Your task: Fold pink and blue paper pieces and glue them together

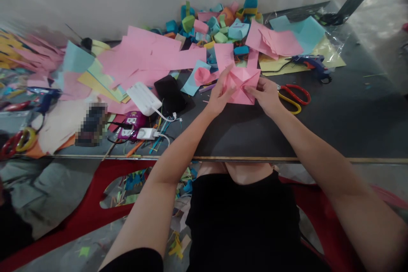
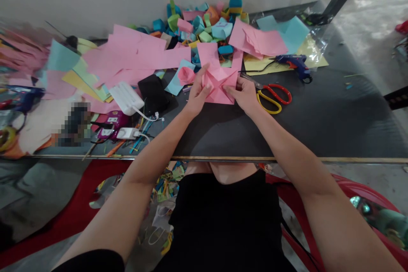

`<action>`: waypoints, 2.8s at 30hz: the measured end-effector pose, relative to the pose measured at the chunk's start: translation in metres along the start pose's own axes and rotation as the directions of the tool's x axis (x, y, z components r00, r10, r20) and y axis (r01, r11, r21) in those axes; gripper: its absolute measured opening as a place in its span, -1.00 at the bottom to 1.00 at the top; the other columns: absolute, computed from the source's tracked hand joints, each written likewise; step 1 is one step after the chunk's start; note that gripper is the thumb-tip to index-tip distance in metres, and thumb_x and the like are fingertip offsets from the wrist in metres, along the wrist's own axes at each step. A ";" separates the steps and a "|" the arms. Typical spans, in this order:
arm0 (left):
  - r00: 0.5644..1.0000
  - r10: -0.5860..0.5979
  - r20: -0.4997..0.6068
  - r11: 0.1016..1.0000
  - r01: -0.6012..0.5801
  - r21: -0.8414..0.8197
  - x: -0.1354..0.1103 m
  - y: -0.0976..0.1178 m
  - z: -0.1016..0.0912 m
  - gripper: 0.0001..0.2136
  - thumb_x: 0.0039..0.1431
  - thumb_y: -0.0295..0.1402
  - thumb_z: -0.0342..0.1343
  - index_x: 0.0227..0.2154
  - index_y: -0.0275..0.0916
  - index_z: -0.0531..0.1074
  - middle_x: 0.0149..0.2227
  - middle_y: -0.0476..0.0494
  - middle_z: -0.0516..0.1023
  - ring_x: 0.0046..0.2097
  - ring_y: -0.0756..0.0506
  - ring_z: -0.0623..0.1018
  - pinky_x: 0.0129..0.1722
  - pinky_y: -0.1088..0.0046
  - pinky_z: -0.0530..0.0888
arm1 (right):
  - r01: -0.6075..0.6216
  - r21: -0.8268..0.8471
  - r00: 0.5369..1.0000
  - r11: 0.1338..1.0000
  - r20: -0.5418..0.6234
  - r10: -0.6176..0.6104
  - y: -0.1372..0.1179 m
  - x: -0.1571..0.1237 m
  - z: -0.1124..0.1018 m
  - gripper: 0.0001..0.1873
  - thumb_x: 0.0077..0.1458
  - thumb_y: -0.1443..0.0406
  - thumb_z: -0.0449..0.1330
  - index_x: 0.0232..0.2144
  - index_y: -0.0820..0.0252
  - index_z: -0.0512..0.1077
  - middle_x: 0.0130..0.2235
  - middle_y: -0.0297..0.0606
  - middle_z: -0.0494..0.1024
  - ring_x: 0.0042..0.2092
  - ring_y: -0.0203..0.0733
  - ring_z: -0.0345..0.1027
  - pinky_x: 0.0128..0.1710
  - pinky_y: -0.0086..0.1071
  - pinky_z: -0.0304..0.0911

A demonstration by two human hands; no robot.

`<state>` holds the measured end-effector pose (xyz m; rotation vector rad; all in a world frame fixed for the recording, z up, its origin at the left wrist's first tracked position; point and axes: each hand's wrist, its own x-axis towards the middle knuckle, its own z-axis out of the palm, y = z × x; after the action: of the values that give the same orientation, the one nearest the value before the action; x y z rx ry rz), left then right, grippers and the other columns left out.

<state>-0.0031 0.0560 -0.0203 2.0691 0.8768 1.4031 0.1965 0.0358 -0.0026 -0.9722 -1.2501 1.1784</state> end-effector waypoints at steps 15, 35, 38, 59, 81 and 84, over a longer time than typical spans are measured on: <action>0.993 -0.058 0.106 0.989 0.042 0.143 0.001 0.009 -0.003 -0.42 0.23 0.22 0.22 0.04 -0.16 0.50 0.08 -0.17 0.66 0.14 -0.22 0.62 0.23 0.03 0.56 | 0.001 -0.038 0.999 0.999 0.045 0.001 -0.003 -0.002 0.001 -0.47 -0.18 -0.03 0.57 -0.21 0.14 0.65 -0.19 -0.19 0.75 -0.03 0.08 0.65 0.11 0.06 0.56; 0.997 -0.038 0.072 0.991 0.029 0.128 0.000 0.009 -0.001 -0.42 0.24 0.22 0.22 0.09 -0.12 0.48 0.14 -0.21 0.63 0.22 -0.24 0.60 0.28 0.05 0.53 | -0.008 -0.074 0.999 0.997 0.042 0.011 -0.003 -0.004 0.000 -0.48 -0.09 -0.01 0.54 -0.13 0.13 0.66 -0.14 -0.18 0.75 0.03 0.10 0.63 0.12 0.07 0.55; 0.997 -0.034 0.071 0.992 0.025 0.121 -0.001 0.007 -0.001 -0.46 0.25 0.17 0.25 0.11 -0.09 0.47 0.16 -0.20 0.62 0.23 -0.24 0.59 0.29 0.07 0.53 | -0.019 -0.072 0.999 0.997 0.034 0.021 -0.005 -0.004 0.001 -0.53 -0.05 0.07 0.53 -0.11 0.15 0.66 -0.10 -0.15 0.74 0.05 0.10 0.62 0.13 0.06 0.54; 0.998 -0.018 0.064 0.988 0.008 0.152 -0.001 0.006 -0.001 -0.40 0.30 0.21 0.16 0.23 -0.05 0.41 0.28 -0.17 0.54 0.33 -0.27 0.52 0.37 -0.04 0.49 | -0.025 -0.070 0.999 0.997 0.025 0.026 -0.005 -0.003 0.001 -0.58 -0.10 0.06 0.54 -0.22 0.13 0.64 -0.16 -0.18 0.73 0.00 0.07 0.63 0.13 0.04 0.54; 0.858 -0.282 -0.430 0.952 0.307 -0.012 -0.003 -0.056 0.001 -0.33 0.39 0.32 -0.30 0.13 -0.06 0.42 0.25 -0.22 0.51 0.39 -0.23 0.44 0.46 0.00 0.34 | -0.036 -0.087 0.999 0.996 0.013 0.037 -0.003 -0.003 -0.001 -0.42 -0.17 -0.17 0.52 -0.21 0.05 0.63 -0.14 -0.20 0.75 -0.05 0.11 0.64 -0.07 0.06 0.63; 0.870 -0.308 -0.385 0.945 0.325 -0.022 -0.006 -0.072 -0.001 -0.36 0.44 0.25 -0.32 0.19 -0.05 0.39 0.27 -0.22 0.49 0.35 -0.22 0.48 0.37 0.04 0.45 | -0.024 -0.089 0.999 0.996 0.024 0.026 -0.001 -0.002 -0.001 -0.39 -0.16 -0.20 0.51 -0.20 0.05 0.63 -0.12 -0.19 0.74 -0.01 0.10 0.63 -0.02 0.05 0.60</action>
<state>-0.0227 0.1008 -0.0740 1.5993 1.3490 1.6353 0.1974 0.0340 -0.0017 -1.0438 -1.3224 1.1660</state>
